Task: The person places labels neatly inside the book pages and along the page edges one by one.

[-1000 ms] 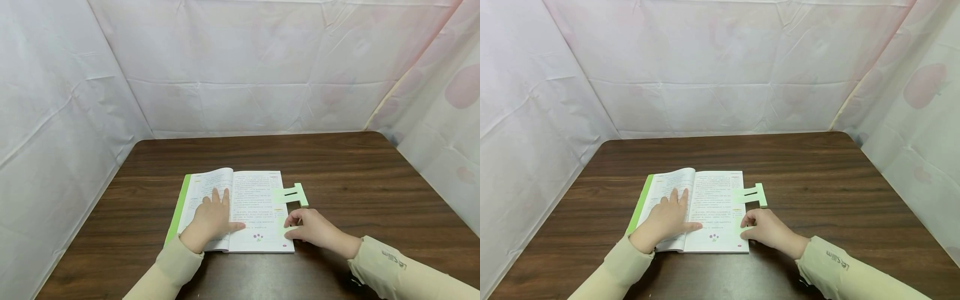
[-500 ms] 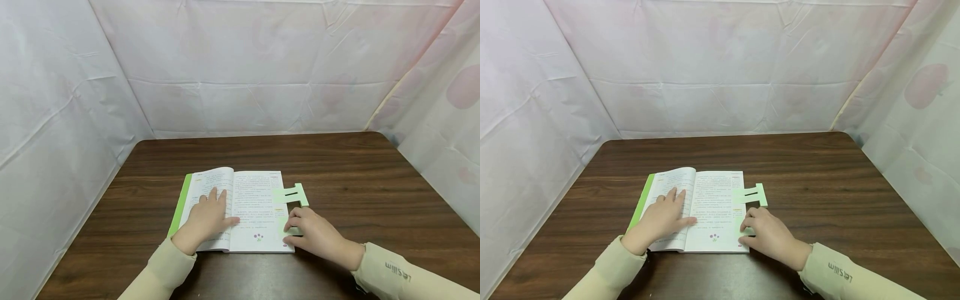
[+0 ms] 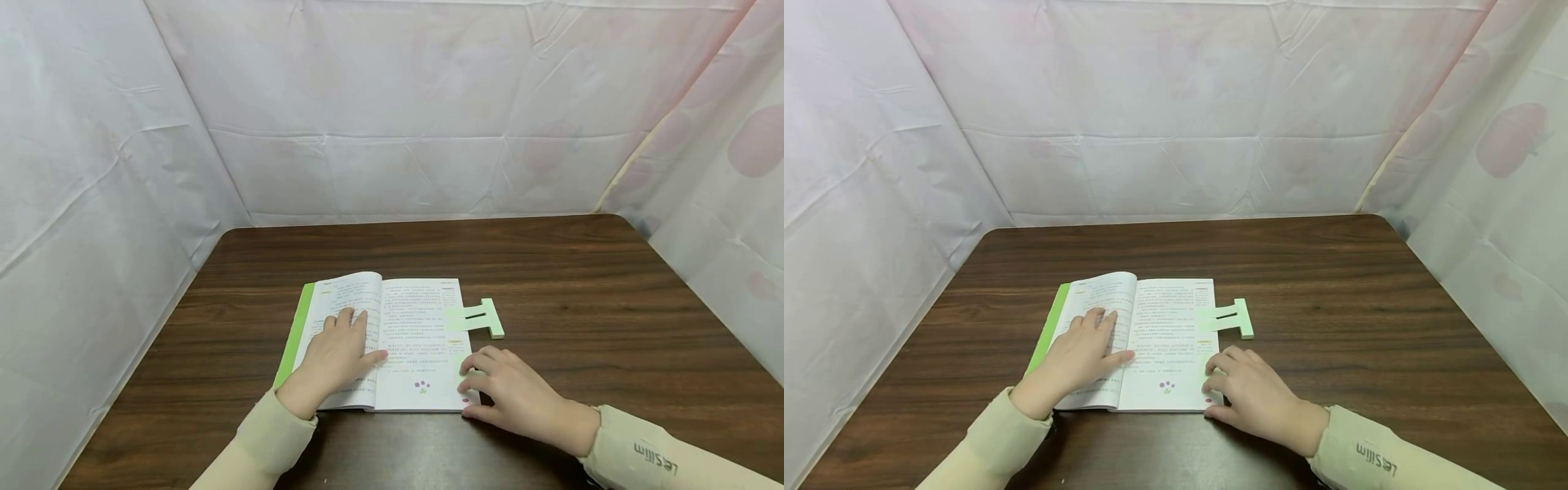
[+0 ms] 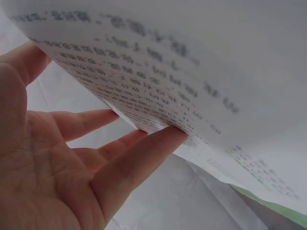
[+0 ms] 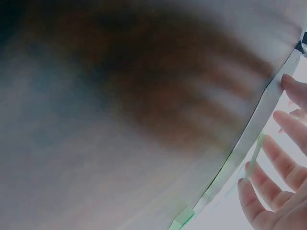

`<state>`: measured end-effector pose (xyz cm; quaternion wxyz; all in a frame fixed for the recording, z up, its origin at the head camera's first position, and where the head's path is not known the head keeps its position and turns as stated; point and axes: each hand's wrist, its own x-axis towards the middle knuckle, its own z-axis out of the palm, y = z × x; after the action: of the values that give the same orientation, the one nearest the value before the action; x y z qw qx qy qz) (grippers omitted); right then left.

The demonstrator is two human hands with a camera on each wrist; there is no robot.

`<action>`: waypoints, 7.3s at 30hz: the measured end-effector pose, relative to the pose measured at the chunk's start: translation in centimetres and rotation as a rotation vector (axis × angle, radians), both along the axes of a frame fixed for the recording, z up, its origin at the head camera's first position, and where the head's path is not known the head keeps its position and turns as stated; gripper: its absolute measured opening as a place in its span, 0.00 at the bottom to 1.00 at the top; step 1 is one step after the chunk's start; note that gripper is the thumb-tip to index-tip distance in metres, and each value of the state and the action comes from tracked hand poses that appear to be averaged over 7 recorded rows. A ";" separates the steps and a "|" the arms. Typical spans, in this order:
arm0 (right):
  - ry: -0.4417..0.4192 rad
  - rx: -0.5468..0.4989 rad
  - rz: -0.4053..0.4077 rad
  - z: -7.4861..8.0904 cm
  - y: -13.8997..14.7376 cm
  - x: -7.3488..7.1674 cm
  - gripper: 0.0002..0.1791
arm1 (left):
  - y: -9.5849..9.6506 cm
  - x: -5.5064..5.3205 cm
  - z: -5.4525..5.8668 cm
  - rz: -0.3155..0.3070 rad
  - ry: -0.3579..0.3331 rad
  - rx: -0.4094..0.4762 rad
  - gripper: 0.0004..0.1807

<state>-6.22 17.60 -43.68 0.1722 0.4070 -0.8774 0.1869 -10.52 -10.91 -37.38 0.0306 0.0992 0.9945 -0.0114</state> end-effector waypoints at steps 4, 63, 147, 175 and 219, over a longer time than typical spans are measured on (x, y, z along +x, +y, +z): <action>0.071 0.015 0.035 0.0 0.0 -0.1 0.10 | 0.0 0.0 0.0 -0.003 -0.001 -0.003 0.45; 0.229 -0.332 -0.133 3.5 -0.7 -2.1 0.32 | -0.1 -0.1 -0.1 -0.023 -0.003 0.007 0.46; -0.850 -0.205 0.149 2.7 -10.1 -1.1 0.43 | -8.4 -0.8 4.1 -0.099 0.246 0.270 0.19; -0.714 -0.027 0.081 2.6 -11.3 -0.9 0.42 | -6.4 0.0 7.8 -0.181 0.554 0.267 0.12; -0.711 0.025 0.137 2.9 -10.4 -1.6 0.40 | -1.6 -0.2 -0.7 -0.135 0.136 -0.051 0.41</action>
<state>-7.77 7.15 -40.75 -0.1615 0.3765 -0.8553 0.3172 -10.68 -12.52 -38.10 -0.0354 0.1642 0.9847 -0.0455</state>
